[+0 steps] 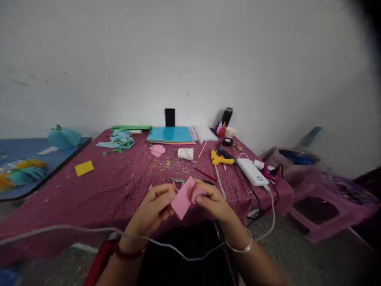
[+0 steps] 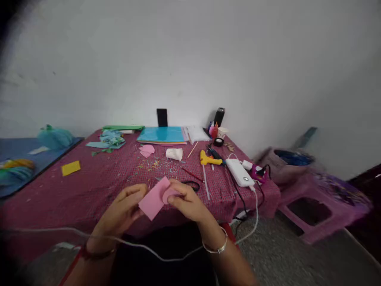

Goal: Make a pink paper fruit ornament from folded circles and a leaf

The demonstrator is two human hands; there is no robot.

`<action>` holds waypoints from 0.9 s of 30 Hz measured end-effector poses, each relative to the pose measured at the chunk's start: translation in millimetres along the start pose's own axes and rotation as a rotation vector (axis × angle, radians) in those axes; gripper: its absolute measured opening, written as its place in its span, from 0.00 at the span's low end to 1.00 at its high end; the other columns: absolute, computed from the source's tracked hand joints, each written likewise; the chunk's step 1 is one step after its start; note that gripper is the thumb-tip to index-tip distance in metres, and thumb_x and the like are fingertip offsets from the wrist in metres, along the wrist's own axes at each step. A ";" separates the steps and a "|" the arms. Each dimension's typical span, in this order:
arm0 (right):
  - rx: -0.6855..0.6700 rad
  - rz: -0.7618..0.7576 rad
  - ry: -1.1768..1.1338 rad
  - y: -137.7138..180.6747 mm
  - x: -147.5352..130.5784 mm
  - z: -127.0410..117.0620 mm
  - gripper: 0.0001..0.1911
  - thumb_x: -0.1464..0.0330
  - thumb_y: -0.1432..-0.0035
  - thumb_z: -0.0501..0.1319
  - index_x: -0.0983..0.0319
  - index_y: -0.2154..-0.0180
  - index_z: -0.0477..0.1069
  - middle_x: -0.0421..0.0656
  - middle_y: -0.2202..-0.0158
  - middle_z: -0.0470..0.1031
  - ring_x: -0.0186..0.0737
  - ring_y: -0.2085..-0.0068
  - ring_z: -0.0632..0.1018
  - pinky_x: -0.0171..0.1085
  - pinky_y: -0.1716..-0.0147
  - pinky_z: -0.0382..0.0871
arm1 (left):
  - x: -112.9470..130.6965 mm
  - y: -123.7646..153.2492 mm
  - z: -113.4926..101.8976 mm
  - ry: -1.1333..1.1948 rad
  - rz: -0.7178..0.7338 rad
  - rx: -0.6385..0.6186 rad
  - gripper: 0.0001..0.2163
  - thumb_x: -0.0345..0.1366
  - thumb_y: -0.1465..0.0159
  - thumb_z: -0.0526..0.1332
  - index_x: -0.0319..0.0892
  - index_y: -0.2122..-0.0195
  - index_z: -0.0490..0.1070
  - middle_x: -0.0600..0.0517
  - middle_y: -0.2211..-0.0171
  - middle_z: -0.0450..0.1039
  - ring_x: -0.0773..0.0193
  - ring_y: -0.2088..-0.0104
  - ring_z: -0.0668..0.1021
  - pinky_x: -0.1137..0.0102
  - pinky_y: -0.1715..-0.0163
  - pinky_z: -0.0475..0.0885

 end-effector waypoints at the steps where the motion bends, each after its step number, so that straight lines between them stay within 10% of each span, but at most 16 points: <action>1: 0.008 0.008 -0.015 -0.2 3.3 -0.7 0.09 0.64 0.52 0.70 0.63 0.76 0.76 0.40 0.72 0.69 0.37 0.68 0.67 0.34 0.66 0.59 | -3.1 -0.6 0.2 0.006 -0.007 -0.003 0.16 0.43 0.41 0.61 0.41 0.79 0.59 0.59 0.84 0.59 0.75 0.84 0.60 0.79 0.86 0.50; 18: 0.062 0.220 -0.445 -2.6 43.8 20.4 0.15 0.60 0.57 0.72 0.63 0.76 0.72 0.38 0.77 0.70 0.32 0.76 0.69 0.33 0.73 0.64 | -11.1 4.9 5.7 -0.098 0.150 -0.091 0.10 0.42 0.43 0.63 0.40 0.71 0.68 0.59 0.81 0.63 0.76 0.85 0.61 0.79 0.85 0.56; 27: 0.101 0.173 -0.504 -1.3 42.9 14.6 0.11 0.64 0.56 0.72 0.64 0.77 0.74 0.37 0.80 0.70 0.30 0.77 0.70 0.30 0.74 0.63 | 1.5 4.3 18.0 -0.144 0.203 -0.099 0.16 0.31 0.48 0.66 0.41 0.56 0.74 0.52 0.66 0.76 0.65 0.64 0.75 0.73 0.63 0.70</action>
Point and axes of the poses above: each hand's wrist, its own y-axis away from the middle knuckle, its own z-axis out of the palm, x = y × z, the point moved 5 cm from there along -y, towards the middle knuckle
